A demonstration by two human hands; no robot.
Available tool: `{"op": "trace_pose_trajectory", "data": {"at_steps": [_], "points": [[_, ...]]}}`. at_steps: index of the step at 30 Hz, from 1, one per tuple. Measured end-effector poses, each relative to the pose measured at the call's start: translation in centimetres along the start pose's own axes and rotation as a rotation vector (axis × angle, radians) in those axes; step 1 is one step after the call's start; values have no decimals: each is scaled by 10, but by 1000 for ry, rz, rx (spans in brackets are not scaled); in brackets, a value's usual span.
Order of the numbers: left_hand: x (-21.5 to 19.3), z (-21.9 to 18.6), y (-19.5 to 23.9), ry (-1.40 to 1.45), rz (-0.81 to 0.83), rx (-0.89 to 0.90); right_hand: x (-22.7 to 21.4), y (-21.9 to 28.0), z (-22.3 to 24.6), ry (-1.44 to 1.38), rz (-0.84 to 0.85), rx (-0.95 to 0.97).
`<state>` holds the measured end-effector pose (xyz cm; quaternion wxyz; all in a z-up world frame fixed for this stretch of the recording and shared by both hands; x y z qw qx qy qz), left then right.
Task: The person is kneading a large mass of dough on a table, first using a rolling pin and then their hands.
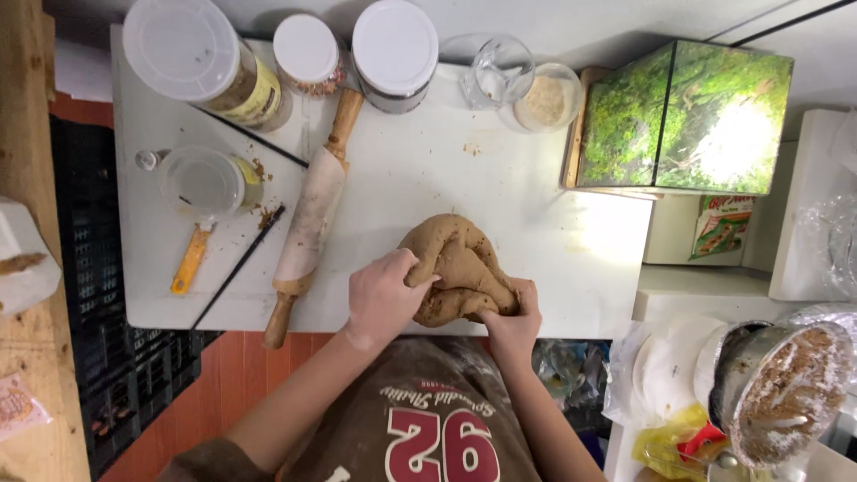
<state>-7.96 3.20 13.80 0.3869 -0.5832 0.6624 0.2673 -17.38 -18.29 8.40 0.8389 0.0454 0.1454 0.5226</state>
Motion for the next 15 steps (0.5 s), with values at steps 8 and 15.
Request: {"op": "trace_pose_trajectory", "data": {"at_steps": [8, 15], "points": [[-148, -82, -20, 203, -130, 54, -36, 28, 188, 138, 124, -544], [-92, -11, -3, 360, 299, -13, 16, 33, 202, 1042, 387, -714]]}}
Point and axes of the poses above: each hand's wrist, its own y-axis away from the middle knuckle, its own x-axis out of the palm, z = x × y, the point moved 5 cm from there along -y, towards the middle knuckle, and after that the axes turned 12 degrees about -y, right-handed, at the moved point
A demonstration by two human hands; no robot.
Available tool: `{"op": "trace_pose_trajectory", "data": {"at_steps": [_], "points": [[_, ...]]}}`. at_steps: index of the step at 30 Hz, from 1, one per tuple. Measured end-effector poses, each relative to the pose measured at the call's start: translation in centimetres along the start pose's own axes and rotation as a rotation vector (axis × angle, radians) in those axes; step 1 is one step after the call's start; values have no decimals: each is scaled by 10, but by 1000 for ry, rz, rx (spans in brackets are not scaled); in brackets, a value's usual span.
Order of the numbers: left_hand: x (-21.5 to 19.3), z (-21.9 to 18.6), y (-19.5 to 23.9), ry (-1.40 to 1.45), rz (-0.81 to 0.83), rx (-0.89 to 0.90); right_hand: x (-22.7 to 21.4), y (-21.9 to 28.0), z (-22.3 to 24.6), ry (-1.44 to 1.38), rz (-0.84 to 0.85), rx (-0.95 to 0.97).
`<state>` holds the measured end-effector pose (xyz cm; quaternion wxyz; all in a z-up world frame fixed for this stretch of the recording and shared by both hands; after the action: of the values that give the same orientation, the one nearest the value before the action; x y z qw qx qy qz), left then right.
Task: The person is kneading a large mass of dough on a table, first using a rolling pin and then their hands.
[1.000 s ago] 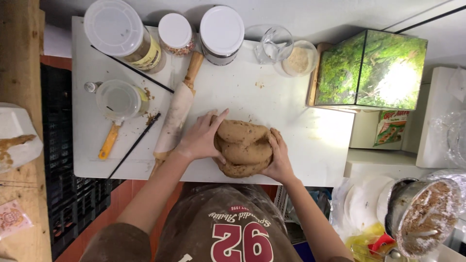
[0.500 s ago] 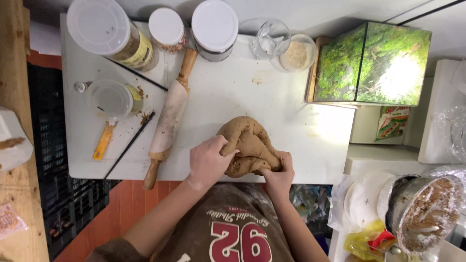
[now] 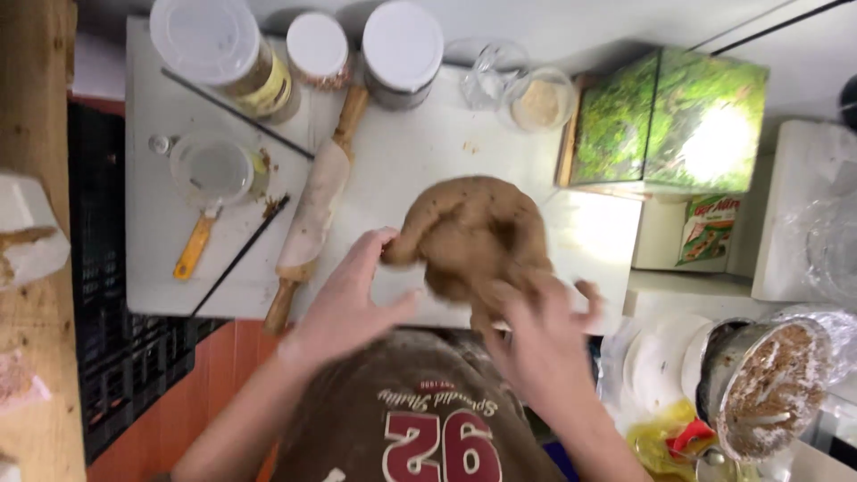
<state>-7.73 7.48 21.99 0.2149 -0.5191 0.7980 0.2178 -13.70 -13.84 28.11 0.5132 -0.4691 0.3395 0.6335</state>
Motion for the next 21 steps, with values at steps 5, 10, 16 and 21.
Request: {"op": "trace_pose_trajectory", "data": {"at_steps": [5, 10, 16, 21], "points": [[71, 102, 33, -357, 314, -363, 84, 43, -25, 92, 251, -101], [30, 70, 31, -345, 189, -448, 9, 14, -18, -15, 98, -40], [-23, 36, 44, -381, -218, -187, 161, -50, -73, -152, 0, 28], [-139, -1, 97, -266, -669, -189, 114, -66, -31, -62, -170, -81]]}}
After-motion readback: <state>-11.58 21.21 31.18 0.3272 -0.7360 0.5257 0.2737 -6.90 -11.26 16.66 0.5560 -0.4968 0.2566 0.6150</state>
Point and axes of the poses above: each hand's wrist, its own y-axis away from the middle knuckle, its own x-axis out of the palm, z = x × y, the point moved 5 cm from there along -y, towards the middle knuckle, and after that the axes turned 12 degrees about -y, right-handed, at the moved point
